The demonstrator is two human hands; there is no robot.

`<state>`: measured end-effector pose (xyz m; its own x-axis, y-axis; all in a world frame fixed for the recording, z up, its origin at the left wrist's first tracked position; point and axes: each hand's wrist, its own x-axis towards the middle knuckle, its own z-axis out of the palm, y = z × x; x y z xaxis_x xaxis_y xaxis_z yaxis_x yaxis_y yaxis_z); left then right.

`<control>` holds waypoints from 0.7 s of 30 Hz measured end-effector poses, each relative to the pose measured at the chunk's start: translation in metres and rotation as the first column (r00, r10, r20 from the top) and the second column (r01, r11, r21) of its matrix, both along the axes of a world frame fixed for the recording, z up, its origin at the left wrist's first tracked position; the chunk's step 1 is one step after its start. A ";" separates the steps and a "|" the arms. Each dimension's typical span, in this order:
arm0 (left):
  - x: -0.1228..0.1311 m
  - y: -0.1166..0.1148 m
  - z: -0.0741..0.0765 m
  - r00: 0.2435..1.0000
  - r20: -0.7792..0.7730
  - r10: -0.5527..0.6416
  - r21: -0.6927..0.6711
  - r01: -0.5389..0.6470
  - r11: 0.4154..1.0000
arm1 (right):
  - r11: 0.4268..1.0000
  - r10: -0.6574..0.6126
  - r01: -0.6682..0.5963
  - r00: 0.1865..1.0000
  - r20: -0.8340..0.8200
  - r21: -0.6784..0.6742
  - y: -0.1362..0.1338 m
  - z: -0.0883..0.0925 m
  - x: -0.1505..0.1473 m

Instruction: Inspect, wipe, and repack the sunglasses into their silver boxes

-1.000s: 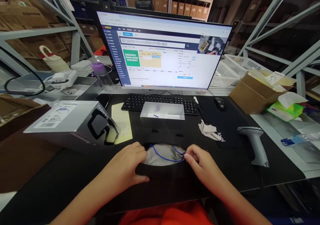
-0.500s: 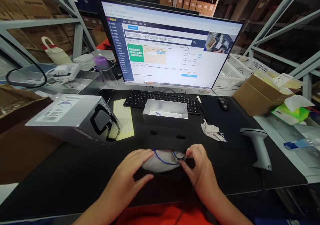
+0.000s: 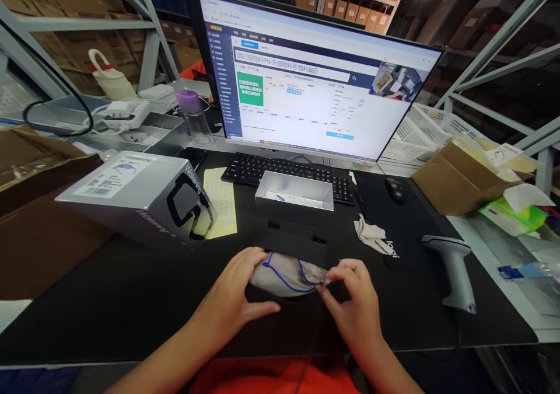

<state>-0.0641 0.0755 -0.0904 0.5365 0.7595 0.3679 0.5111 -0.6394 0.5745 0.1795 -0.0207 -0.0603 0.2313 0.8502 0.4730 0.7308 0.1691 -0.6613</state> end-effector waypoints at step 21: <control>0.021 -0.020 0.016 0.970 -0.046 -0.238 -0.275 0.216 0.937 | 0.983 -0.121 0.132 0.989 0.088 -0.131 -0.014 0.008 -0.002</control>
<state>-0.0435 0.0555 -0.0748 0.7250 0.6783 0.1196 0.4201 -0.5730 0.7037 0.1772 -0.0344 -0.0524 0.3073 0.8742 0.3759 0.7915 -0.0156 -0.6109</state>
